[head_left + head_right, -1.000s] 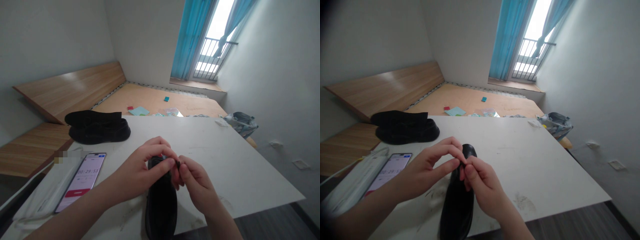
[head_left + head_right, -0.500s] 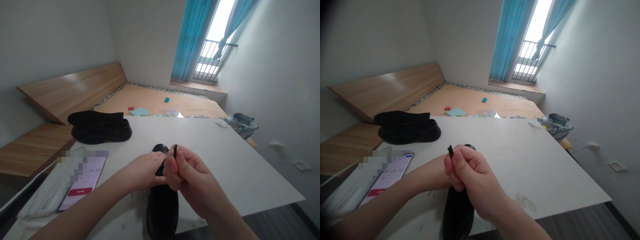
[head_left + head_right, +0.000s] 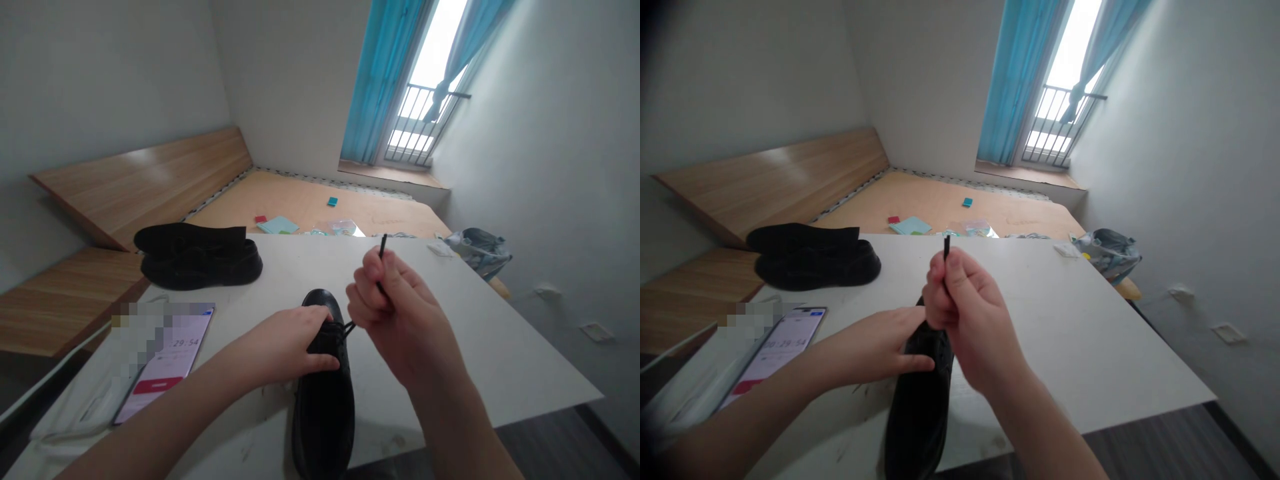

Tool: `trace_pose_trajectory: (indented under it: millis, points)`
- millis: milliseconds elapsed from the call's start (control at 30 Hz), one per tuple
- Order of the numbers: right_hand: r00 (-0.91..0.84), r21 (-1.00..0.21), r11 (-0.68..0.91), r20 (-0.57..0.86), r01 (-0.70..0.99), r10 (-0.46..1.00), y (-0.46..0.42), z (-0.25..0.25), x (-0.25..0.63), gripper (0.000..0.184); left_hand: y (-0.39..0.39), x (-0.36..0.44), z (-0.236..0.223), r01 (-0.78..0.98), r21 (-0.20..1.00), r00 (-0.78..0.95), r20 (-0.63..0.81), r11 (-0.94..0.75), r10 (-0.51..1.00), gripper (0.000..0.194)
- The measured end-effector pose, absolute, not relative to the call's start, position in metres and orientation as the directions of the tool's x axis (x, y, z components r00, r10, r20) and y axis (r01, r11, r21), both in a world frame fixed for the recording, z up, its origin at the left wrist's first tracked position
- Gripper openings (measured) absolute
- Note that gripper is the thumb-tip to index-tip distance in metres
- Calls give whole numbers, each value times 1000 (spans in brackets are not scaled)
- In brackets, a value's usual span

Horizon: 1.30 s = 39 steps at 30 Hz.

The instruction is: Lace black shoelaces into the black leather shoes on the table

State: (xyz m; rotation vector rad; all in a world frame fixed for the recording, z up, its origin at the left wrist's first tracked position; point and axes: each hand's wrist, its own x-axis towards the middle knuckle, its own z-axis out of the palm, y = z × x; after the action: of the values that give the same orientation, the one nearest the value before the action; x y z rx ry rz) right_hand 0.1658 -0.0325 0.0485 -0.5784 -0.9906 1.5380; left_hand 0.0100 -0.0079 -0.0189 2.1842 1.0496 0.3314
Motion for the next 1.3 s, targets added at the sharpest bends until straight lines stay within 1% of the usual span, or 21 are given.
trace_pose_trajectory:
  millis: [67, 100, 167, 267, 300, 367, 433, 500, 567, 667, 767, 833, 933, 1067, 1167, 1300]
  points:
    - [-153, -871, 88, 184, -484, 971, -20, 49, 172, 32, -8, 7, -10, 602, 645, 642, -39, -472, 765, 37]
    - [-136, -879, 94, 177, -467, 975, -15, 48, 173, 33, -8, 7, -6, 592, 644, 648, -23, -484, 762, 32]
    - [-133, -881, 75, 154, -467, 979, -8, 46, 174, 35, -10, 9, 0, 527, 703, 680, -12, -477, 733, 26]
    - [-155, -875, 65, 157, -480, 975, 1, 40, 172, 34, -14, 18, 2, 459, 789, 718, -60, -407, 693, 20]
    - [-163, -888, 91, 183, -452, 970, 4, 37, 171, 34, -15, 22, 0, 473, 794, 698, -74, -381, 712, 24]
    - [-175, -931, 171, 236, -323, 956, 12, 29, 172, 33, -16, 28, -4, 524, 789, 609, -84, -321, 788, 41]
    - [-188, -961, 203, 237, -186, 953, 19, 19, 177, 32, -15, 31, -10, 511, 826, 529, -82, -240, 845, 50]
    - [-191, -979, 147, 173, -145, 966, 26, 8, 187, 30, -12, 31, -14, 422, 890, 519, -81, -174, 851, 51]
    - [-178, -982, 83, 113, -168, 977, 29, -1, 200, 28, -7, 30, -17, 329, 937, 544, -85, -119, 835, 53]
    - [-124, -980, 61, 86, -190, 989, 30, -12, 219, 27, 0, 28, -19, 269, 962, 544, -113, -46, 832, 52]
    - [-129, -978, 16, 43, -206, 991, 25, -22, 232, 26, 8, 27, -22, 232, 972, 522, -145, 24, 841, 47]
    - [-170, -977, -37, -1, -208, 985, 18, -30, 235, 28, 12, 27, -24, 202, 977, 507, -160, 63, 847, 46]
    - [-277, -970, -150, -93, -193, 956, 2, -40, 234, 36, 16, 27, -26, 163, 983, 476, -157, 89, 865, 41]
    - [-470, -938, -319, -223, -134, 854, -20, -50, 225, 46, 15, 26, -24, 135, 988, 468, -129, 74, 874, 39]
    - [-476, -951, -303, -238, -63, 846, -30, -51, 216, 43, 12, 25, -21, 124, 990, 496, -115, 61, 861, 37]
    - [-427, -983, -182, -155, -24, 891, -28, -48, 205, 35, 9, 24, -19, 118, 993, 553, -74, 10, 830, 38]
